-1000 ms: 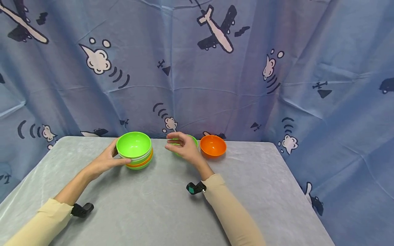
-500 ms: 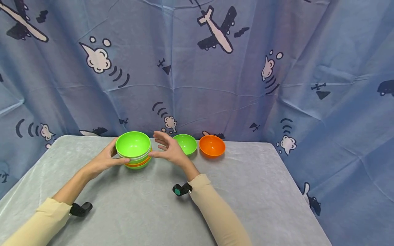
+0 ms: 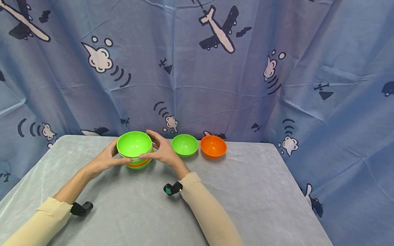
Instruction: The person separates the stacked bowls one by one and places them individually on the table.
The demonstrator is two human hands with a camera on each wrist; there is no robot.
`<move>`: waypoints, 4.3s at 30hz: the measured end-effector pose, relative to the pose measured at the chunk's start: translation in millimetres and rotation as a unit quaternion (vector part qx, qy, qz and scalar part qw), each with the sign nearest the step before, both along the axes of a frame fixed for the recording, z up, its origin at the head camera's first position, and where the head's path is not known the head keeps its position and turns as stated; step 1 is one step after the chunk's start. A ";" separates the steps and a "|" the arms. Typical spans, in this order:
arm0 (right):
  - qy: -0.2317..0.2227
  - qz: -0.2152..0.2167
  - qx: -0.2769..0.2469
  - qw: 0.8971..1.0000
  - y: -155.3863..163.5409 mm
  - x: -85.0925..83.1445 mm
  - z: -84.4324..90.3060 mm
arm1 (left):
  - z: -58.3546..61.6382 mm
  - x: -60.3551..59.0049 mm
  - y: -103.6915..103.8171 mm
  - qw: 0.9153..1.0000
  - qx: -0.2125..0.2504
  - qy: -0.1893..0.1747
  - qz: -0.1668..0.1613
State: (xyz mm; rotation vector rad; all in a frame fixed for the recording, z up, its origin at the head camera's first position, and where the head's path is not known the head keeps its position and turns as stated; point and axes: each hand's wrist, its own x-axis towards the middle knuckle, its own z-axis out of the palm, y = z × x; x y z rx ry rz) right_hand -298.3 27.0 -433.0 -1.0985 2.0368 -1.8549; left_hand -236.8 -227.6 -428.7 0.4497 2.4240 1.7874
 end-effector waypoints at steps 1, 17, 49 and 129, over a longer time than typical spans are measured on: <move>0.002 -0.001 0.003 1.000 -1.1 -0.4 0.2 | 0.4 -0.1 0.1 1.000 0.000 0.000 0.000; 0.006 -0.010 0.017 1.000 -11.0 -2.8 0.9 | 1.2 -1.8 -1.8 1.000 0.004 0.002 -0.007; -0.027 -0.016 -0.058 0.998 4.3 2.9 28.5 | 0.5 -2.1 -1.7 1.000 -0.002 -0.005 -0.006; -0.061 -0.306 0.002 0.950 311.5 7.3 23.8 | 1.8 -5.0 -5.2 1.000 -0.019 -0.018 -0.010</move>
